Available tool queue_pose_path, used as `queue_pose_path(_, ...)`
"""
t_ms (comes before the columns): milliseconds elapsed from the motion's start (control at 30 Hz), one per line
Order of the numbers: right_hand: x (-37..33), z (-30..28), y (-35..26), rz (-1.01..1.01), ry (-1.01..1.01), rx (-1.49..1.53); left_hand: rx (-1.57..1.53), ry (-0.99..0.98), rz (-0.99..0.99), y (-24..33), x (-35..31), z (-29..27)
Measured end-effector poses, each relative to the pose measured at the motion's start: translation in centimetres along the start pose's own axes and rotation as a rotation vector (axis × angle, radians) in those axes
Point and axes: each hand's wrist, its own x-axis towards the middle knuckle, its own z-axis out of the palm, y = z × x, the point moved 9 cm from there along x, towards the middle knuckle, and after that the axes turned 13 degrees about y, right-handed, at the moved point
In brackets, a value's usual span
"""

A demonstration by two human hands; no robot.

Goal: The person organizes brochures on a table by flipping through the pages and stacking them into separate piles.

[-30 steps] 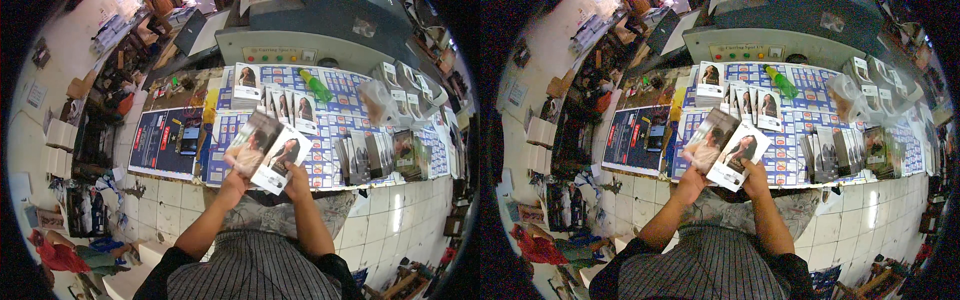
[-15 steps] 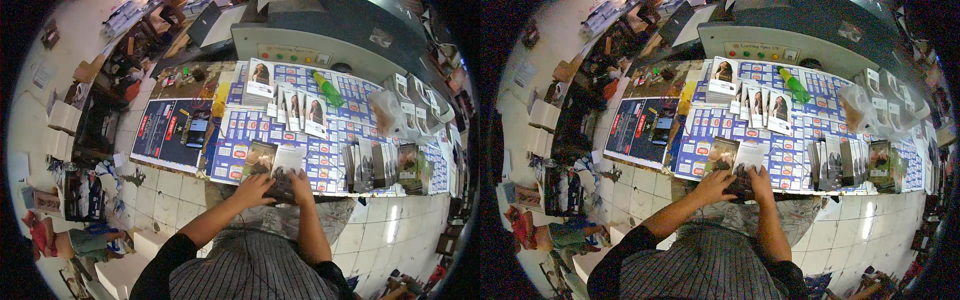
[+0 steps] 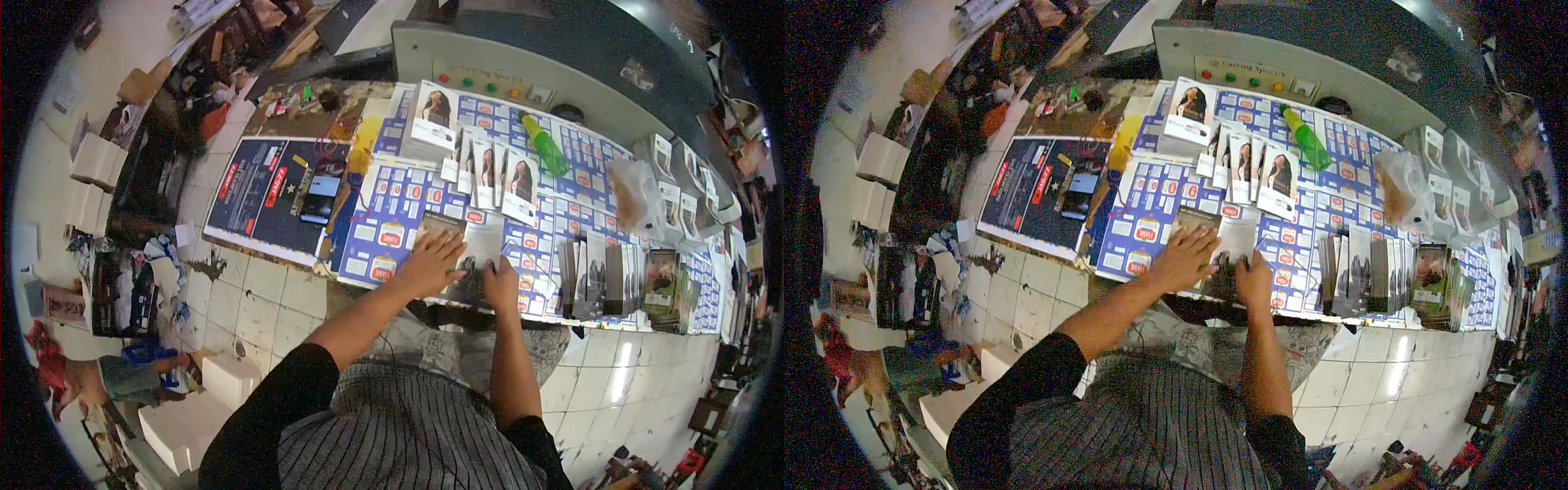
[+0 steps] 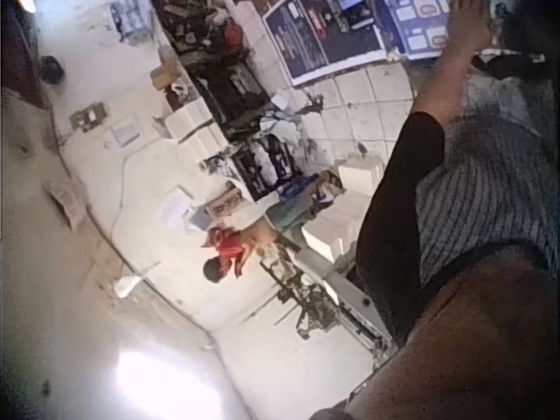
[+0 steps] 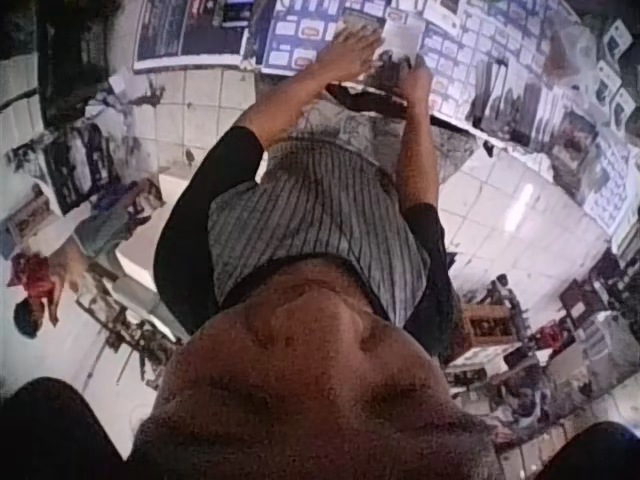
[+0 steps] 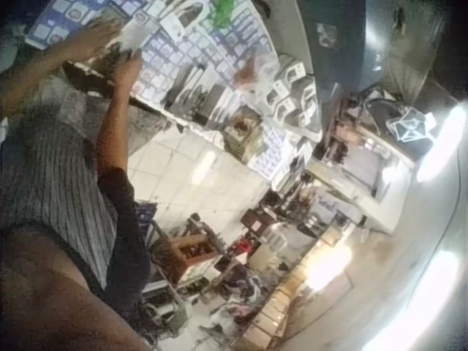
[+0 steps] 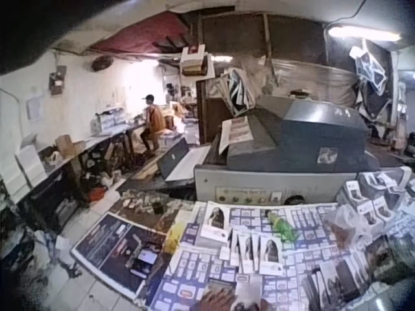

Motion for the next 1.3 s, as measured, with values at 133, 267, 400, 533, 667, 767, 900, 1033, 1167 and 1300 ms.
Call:
queue_pose_path(133,1.1,-0.1,-0.7,0.026,-0.034,0.059,-0.197,-0.003,-0.051,-4.8,1.0,-0.7)
queue_pose_path(267,1.5,-1.2,-0.5,0.017,-0.017,0.033,0.054,-0.197,0.052,-7.0,-0.1,-3.6)
queue_pose_path(400,1.1,-1.5,-2.6,0.066,-0.071,0.005,0.036,-0.222,0.030,-7.3,-1.3,-2.9)
queue_pose_path(533,-1.6,-0.4,-8.1,0.165,-0.366,0.651,0.018,-0.231,-0.001,-6.9,-1.4,-4.2)
queue_pose_path(667,-2.2,1.9,-9.4,-0.254,-0.336,0.228,0.054,-0.218,0.014,-7.1,-1.1,-3.3)
queue_pose_path(767,-1.3,1.6,-7.8,-0.061,-0.199,0.025,0.055,-0.187,0.033,-6.7,-1.2,-3.6)
queue_pose_path(900,-1.2,2.0,-5.6,0.176,-0.083,0.532,0.021,-0.205,-0.026,-6.5,-1.0,-4.2)
queue_pose_path(1033,-1.0,1.4,-7.1,-0.025,-0.152,0.473,-0.006,-0.182,-0.022,-6.9,-1.1,-4.2)
queue_pose_path(1167,-0.1,0.9,-9.5,-0.281,-0.107,0.491,0.043,-0.207,0.004,-6.5,-1.0,-4.1)
queue_pose_path(1300,-0.5,0.9,-10.9,-0.405,-0.078,0.503,0.025,-0.152,-0.068,-7.2,-1.7,-4.6)
